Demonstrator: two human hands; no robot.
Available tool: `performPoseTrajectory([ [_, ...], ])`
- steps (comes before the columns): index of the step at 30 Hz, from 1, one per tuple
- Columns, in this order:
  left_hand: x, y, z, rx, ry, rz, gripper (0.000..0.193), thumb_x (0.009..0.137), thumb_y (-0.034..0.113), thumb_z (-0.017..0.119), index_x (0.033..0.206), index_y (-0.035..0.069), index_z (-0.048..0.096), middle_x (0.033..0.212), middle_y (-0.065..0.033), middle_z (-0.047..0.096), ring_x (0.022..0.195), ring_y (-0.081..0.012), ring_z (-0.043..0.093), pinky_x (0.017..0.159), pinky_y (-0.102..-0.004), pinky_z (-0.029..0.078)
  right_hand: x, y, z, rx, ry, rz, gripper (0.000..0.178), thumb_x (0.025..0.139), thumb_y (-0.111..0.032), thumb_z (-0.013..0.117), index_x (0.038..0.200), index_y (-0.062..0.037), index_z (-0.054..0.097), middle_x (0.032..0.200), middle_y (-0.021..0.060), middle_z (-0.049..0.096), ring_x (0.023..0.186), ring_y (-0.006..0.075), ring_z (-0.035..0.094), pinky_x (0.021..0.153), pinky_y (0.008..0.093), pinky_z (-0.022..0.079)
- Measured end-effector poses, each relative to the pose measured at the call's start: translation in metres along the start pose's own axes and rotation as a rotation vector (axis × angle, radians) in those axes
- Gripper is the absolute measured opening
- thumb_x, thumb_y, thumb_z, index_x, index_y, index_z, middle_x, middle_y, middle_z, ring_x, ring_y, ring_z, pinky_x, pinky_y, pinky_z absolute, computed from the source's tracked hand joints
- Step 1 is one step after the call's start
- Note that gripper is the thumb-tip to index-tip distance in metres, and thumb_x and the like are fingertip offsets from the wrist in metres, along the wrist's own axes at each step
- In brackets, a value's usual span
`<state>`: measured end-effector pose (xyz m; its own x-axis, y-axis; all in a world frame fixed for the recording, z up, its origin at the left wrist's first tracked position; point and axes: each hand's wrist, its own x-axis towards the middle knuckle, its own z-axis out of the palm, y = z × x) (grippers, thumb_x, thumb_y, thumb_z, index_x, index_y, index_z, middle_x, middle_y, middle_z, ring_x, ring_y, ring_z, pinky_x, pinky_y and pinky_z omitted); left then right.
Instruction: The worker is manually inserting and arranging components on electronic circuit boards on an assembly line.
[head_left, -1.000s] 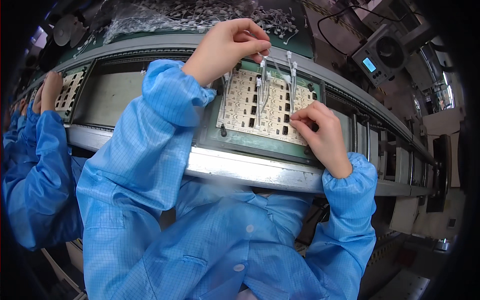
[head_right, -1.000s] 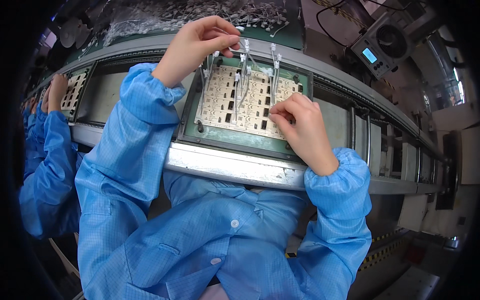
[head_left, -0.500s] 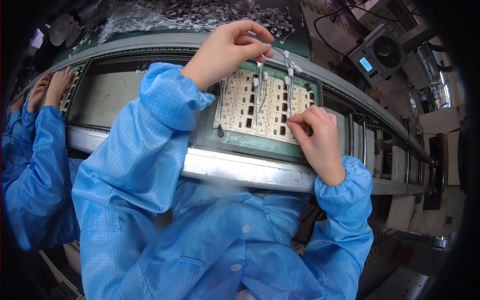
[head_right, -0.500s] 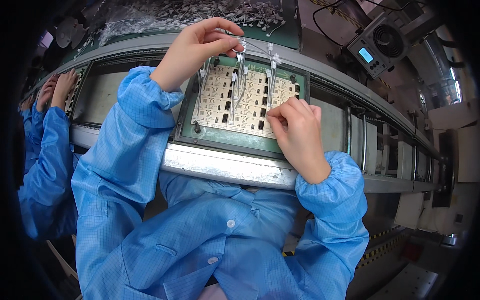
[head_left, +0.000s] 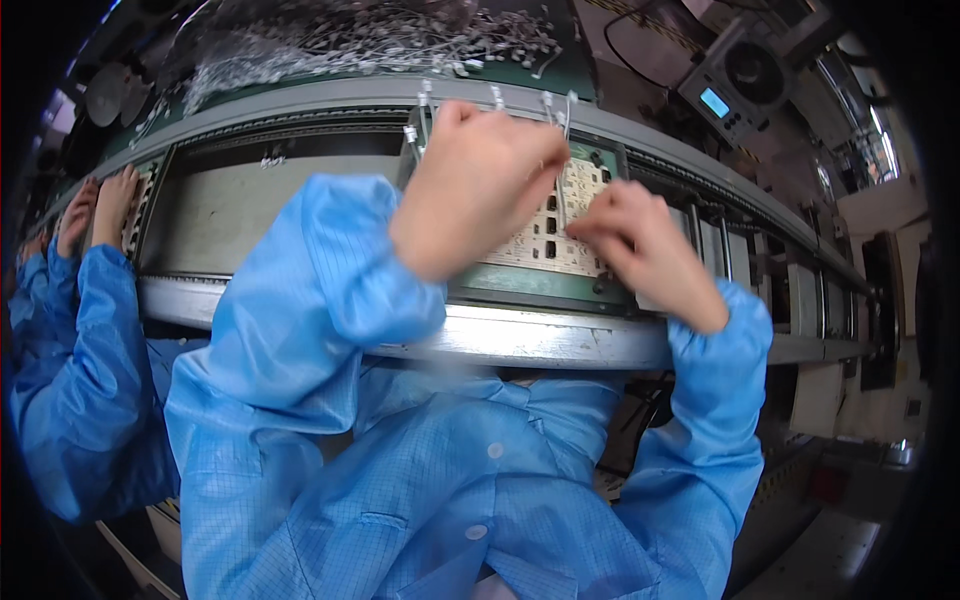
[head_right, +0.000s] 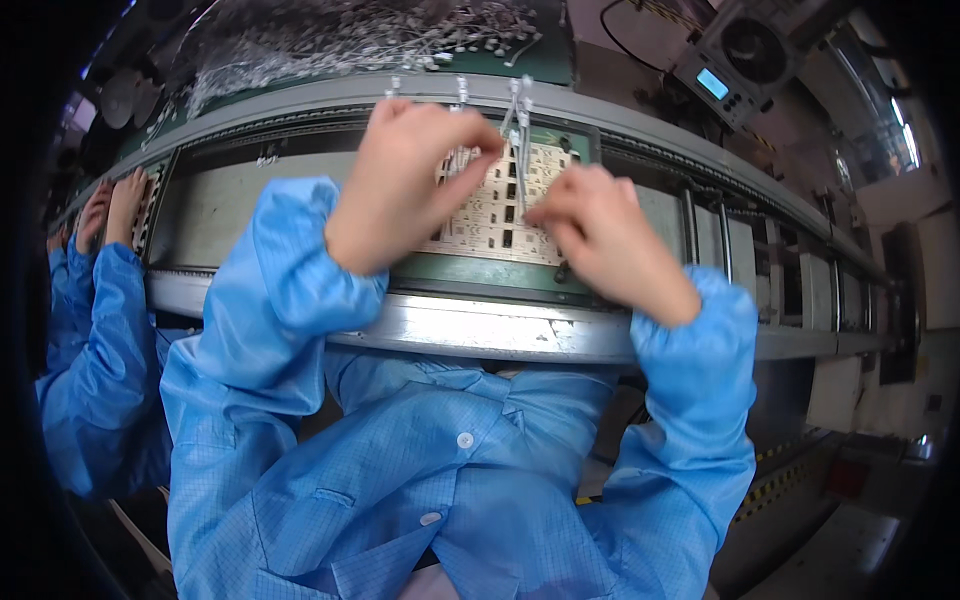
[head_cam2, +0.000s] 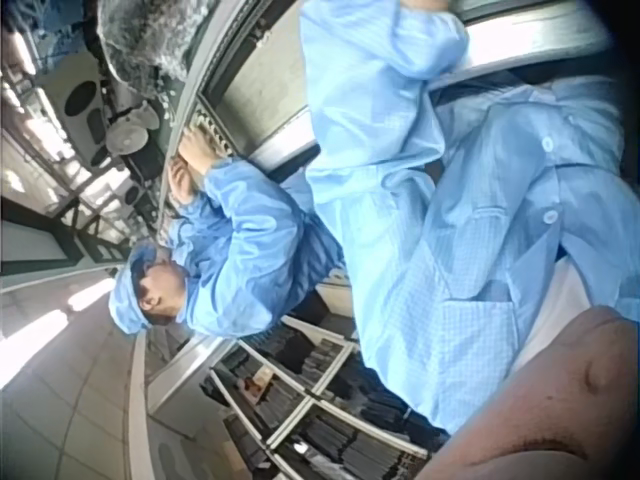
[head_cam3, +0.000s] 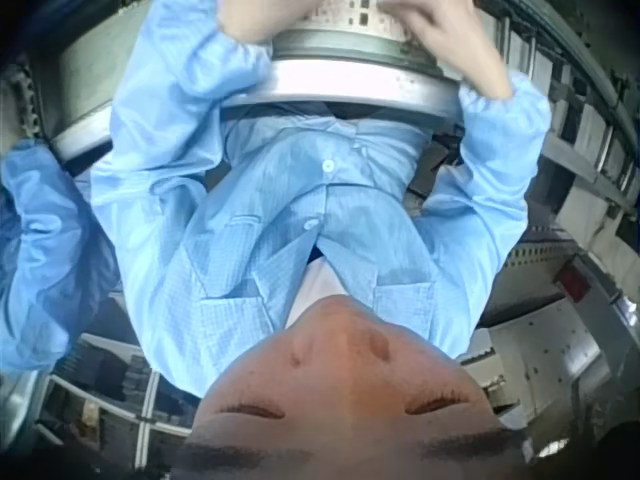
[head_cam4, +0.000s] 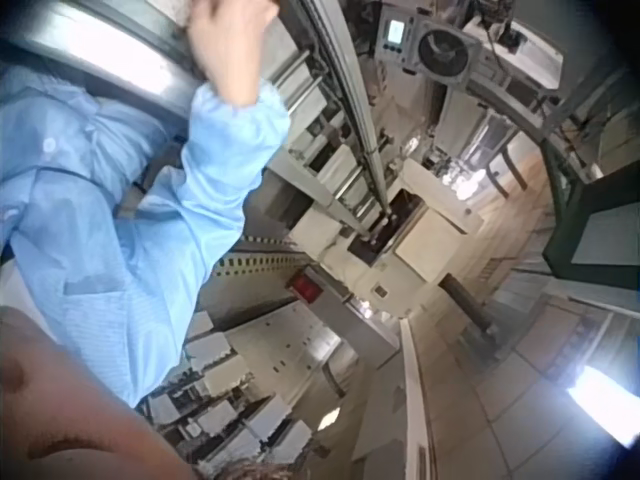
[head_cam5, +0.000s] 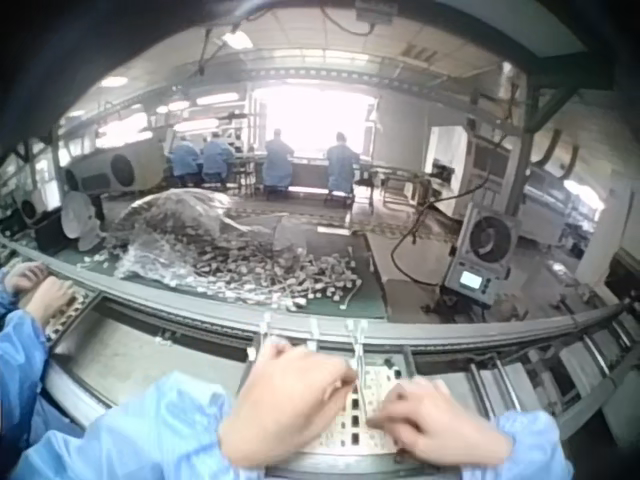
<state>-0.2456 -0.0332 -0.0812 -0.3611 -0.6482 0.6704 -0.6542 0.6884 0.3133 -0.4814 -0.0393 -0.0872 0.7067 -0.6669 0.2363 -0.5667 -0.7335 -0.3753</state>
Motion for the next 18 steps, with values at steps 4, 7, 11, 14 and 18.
performPoseTrajectory([
  [4,-0.023,0.032,0.024,0.172,-0.084,0.081,0.006,0.078,0.012,0.067,0.082,0.011,0.064,0.077,-0.0019,0.066,0.081,-0.0215,0.059,0.085,-0.043,0.038,0.033,0.06,-0.019,0.24,0.411,0.282,0.019,0.093,-0.009,0.058,0.107,-0.0033,0.07,0.093,0.0027,0.068,0.087,0.0113,0.06,0.077,0.0247,0.047],
  [7,-0.029,0.038,0.035,0.274,-0.18,0.1,0.006,0.076,0.011,0.067,0.081,0.01,0.064,0.076,-0.0021,0.064,0.085,-0.0224,0.059,0.085,-0.0435,0.038,0.044,0.097,-0.007,0.229,0.5,0.338,0.02,0.093,-0.011,0.057,0.105,-0.0032,0.071,0.089,0.0029,0.069,0.08,0.0104,0.06,0.073,0.026,0.048],
  [11,-0.023,0.048,0.037,0.251,-0.224,0.082,0.008,0.075,0.011,0.069,0.082,0.009,0.065,0.087,-0.0028,0.058,0.092,-0.0247,0.055,0.085,-0.0446,0.036,0.024,0.108,0.004,-0.011,0.555,0.29,0.021,0.091,-0.013,0.057,0.104,-0.0034,0.071,0.085,0.0078,0.069,0.074,0.0149,0.061,0.069,0.0293,0.049],
  [14,-0.021,0.052,0.035,0.278,-0.287,0.07,0.006,0.076,0.01,0.069,0.081,0.008,0.068,0.091,-0.0035,0.058,0.095,-0.0254,0.053,0.086,-0.0444,0.036,0.025,0.101,0.002,0.042,0.554,0.31,0.021,0.091,-0.013,0.056,0.104,-0.0028,0.071,0.086,0.009,0.069,0.073,0.0162,0.062,0.068,0.0319,0.05],
  [18,-0.021,0.056,0.035,0.235,-0.346,0.018,0.005,0.077,0.011,0.07,0.082,0.008,0.068,0.092,-0.0031,0.058,0.097,-0.026,0.054,0.087,-0.0447,0.036,0.023,0.097,0.005,0.129,0.549,0.331,0.022,0.091,-0.013,0.056,0.103,-0.002,0.07,0.086,0.0105,0.07,0.074,0.0181,0.063,0.07,0.032,0.051],
])
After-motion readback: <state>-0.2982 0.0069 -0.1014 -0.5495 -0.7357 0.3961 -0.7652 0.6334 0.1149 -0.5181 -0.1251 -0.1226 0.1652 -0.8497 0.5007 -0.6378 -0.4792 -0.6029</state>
